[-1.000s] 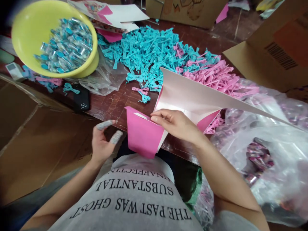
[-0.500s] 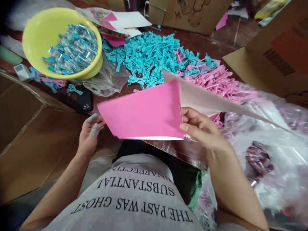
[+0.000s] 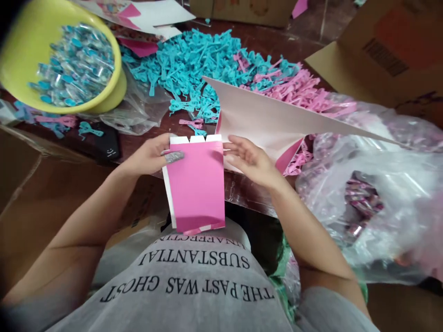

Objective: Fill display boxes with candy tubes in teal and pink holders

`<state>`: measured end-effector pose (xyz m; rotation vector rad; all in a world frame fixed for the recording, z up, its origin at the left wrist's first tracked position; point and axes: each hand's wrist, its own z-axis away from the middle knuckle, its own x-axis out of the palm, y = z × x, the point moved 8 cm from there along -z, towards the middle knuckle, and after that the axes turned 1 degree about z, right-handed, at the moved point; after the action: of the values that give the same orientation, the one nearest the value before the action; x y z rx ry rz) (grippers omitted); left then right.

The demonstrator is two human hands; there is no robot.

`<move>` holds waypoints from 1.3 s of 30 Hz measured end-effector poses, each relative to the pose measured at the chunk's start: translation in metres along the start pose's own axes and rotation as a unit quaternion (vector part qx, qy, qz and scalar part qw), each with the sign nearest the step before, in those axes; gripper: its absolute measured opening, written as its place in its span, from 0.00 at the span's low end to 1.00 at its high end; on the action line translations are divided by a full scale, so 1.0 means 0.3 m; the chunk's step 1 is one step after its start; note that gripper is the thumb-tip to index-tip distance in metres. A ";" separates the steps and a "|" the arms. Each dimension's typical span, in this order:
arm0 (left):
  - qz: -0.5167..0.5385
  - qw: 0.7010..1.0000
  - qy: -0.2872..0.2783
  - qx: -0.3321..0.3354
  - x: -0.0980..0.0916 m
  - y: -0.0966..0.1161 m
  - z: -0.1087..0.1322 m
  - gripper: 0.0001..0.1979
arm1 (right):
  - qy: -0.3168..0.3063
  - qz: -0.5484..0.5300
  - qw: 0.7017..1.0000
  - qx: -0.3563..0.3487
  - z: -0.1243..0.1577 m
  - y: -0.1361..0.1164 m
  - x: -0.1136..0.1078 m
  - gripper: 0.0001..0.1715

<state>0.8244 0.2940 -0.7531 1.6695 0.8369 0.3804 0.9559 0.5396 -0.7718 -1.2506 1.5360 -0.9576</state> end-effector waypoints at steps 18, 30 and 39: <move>0.015 1.000 -0.005 -0.004 0.083 -0.138 -0.055 0.18 | 0.039 -0.042 0.997 0.045 -0.024 0.125 -0.014 0.23; -0.202 0.962 0.153 0.103 0.113 0.002 -0.004 0.15 | 0.087 0.179 0.980 -0.016 -0.119 -0.007 -0.029 0.20; 0.097 0.980 0.154 -0.078 0.330 -0.093 0.035 0.23 | 0.009 0.086 0.996 0.027 -0.159 -0.062 0.027 0.32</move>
<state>0.8905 0.3578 -0.8004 1.5709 0.8465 0.8355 0.9147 0.5292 -0.7421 -1.0553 1.5930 -0.8949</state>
